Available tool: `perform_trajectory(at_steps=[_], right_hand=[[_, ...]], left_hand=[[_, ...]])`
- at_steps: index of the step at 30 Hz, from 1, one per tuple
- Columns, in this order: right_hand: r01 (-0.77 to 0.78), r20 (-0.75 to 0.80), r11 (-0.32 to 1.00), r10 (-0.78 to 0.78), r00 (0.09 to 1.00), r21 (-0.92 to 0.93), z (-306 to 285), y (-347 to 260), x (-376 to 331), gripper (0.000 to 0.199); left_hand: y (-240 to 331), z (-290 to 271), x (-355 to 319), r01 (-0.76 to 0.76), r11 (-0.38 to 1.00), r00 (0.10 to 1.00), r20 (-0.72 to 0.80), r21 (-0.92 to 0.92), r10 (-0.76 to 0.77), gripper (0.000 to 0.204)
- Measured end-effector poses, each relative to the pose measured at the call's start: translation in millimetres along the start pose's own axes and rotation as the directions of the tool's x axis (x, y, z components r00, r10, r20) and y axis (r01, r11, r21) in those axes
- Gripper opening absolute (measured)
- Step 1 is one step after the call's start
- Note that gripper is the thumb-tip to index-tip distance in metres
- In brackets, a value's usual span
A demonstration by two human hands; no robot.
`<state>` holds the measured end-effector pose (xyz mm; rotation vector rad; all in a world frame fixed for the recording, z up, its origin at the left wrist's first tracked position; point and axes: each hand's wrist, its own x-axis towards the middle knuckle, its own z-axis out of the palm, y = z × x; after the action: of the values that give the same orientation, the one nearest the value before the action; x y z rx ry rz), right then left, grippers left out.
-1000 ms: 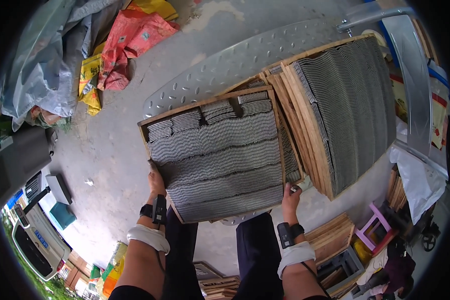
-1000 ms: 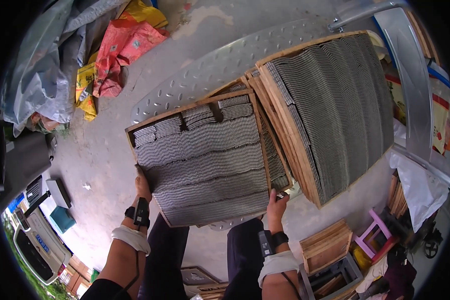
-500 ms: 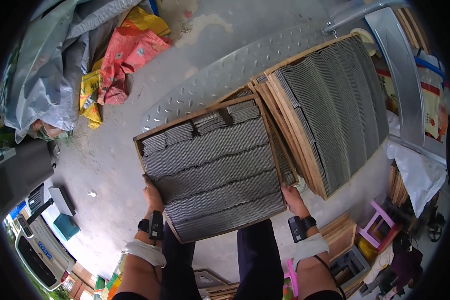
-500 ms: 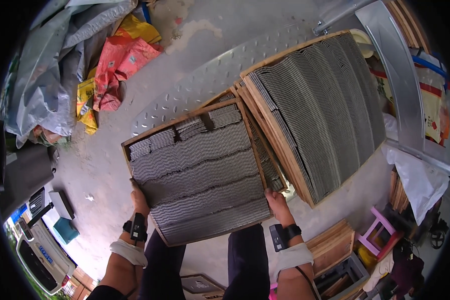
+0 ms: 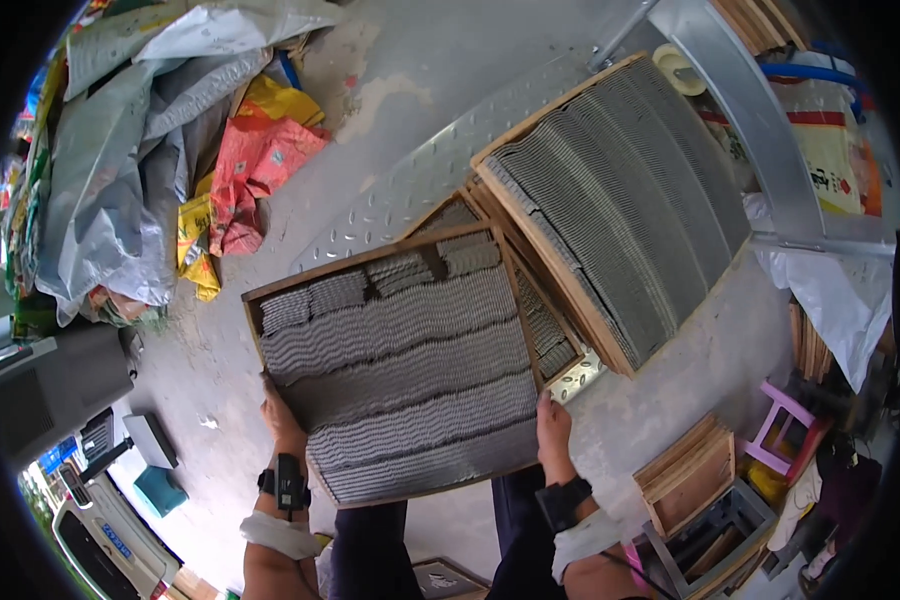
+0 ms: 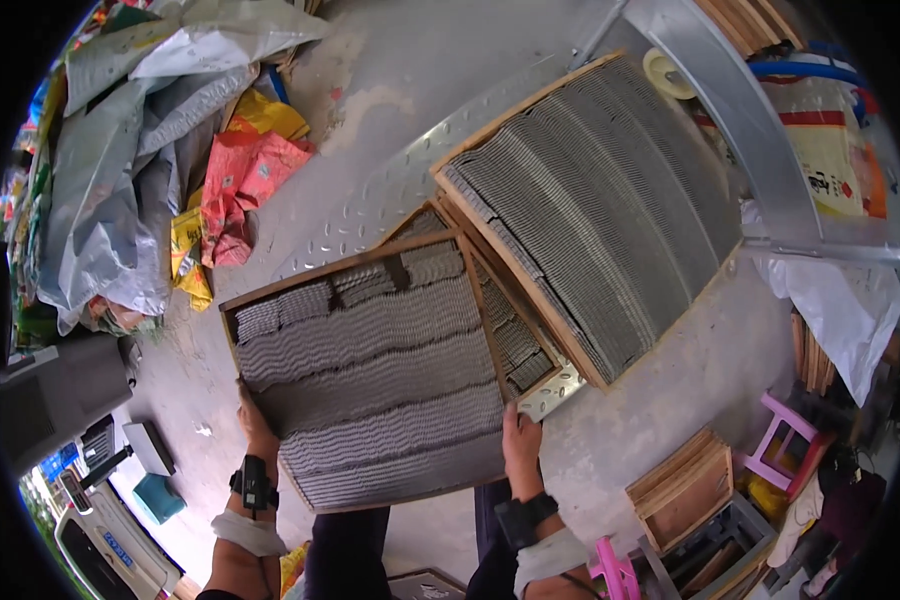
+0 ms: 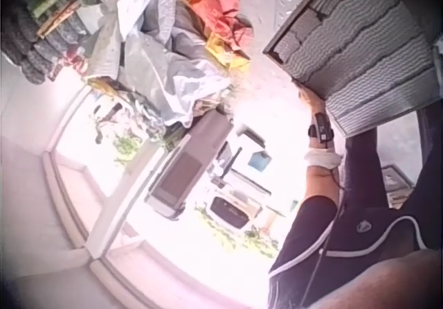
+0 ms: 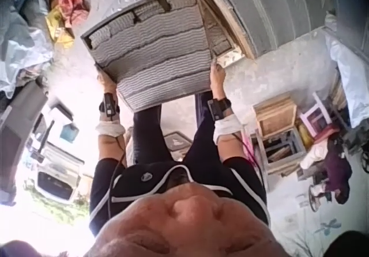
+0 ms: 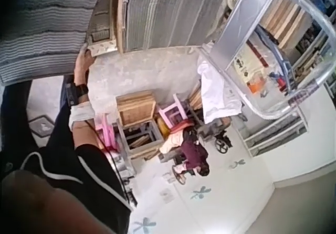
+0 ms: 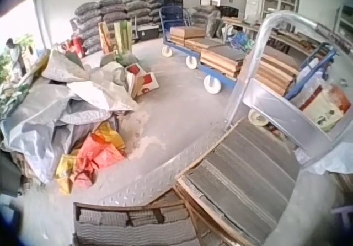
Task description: Manually punching or stamping small metal components using a hand-operated press.
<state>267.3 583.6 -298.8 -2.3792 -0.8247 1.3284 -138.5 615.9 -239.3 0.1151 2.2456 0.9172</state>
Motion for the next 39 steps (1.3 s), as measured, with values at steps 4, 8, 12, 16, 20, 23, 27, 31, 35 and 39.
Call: perform_trajectory(at_steps=[4, 8, 12, 16, 20, 23, 27, 31, 35, 39], right_hand=[[0.049, -0.1, 0.989, -0.035, 0.994, 0.141, -36.2, 3.7, -78.0, 0.048], [-0.036, -0.089, 0.993, 0.046, 0.995, 0.115, -90.5, 25.1, -147.9, 0.045], [-0.092, -0.16, 0.989, 0.11, 0.981, 0.114, -172.4, 40.4, -221.6, 0.048], [-0.172, -0.343, 0.969, 0.224, 0.912, 0.176, -224.9, 56.3, -322.9, 0.055], [-0.225, -0.422, 0.895, 0.387, 0.82, 0.384, -199.4, 56.2, -416.7, 0.057], [-0.293, -0.346, 0.771, 0.545, 0.764, 0.565, -195.8, 41.7, -470.0, 0.056], [-0.296, -0.319, 0.639, 0.667, 0.673, 0.71, -158.4, 45.7, -534.0, 0.056], [-0.346, -0.263, 0.537, 0.759, 0.595, 0.769, -166.3, 57.6, -581.3, 0.057], [-0.291, -0.307, 0.49, 0.81, 0.5, 0.822, -262.6, 157.3, -620.9, 0.06], [-0.205, -0.281, 0.378, 0.88, 0.384, 0.903, -286.8, 219.6, -661.2, 0.06]], left_hand=[[24.1, -43.2, -55.6, -0.043, 0.999, 0.999, 0.026, 0.034, 0.042, 0.076], [51.8, -83.2, -123.3, -0.144, 0.987, 0.975, 0.18, 0.069, 0.13, 0.072], [72.0, -91.0, -244.5, -0.273, 0.961, 0.931, 0.239, -0.043, 0.276, 0.068], [82.9, -97.1, -271.4, -0.489, 0.87, 0.761, 0.519, 0.067, 0.388, 0.064], [116.5, -107.6, -260.6, -0.389, 0.921, 0.678, 0.683, 0.019, 0.272, 0.067], [167.4, -114.7, -316.9, -0.509, 0.86, 0.527, 0.801, 0.031, 0.283, 0.067], [190.2, -105.0, -344.9, -0.596, 0.802, 0.404, 0.875, 0.03, 0.267, 0.066], [187.0, -92.8, -384.7, -0.678, 0.73, 0.317, 0.93, 0.087, 0.184, 0.062], [105.7, -63.3, -544.3, -0.553, 0.829, 0.206, 0.978, 0.08, 0.043, 0.058], [58.5, -49.7, -658.9, -0.557, 0.828, 0.058, 0.997, 0.069, -0.044, 0.052]])
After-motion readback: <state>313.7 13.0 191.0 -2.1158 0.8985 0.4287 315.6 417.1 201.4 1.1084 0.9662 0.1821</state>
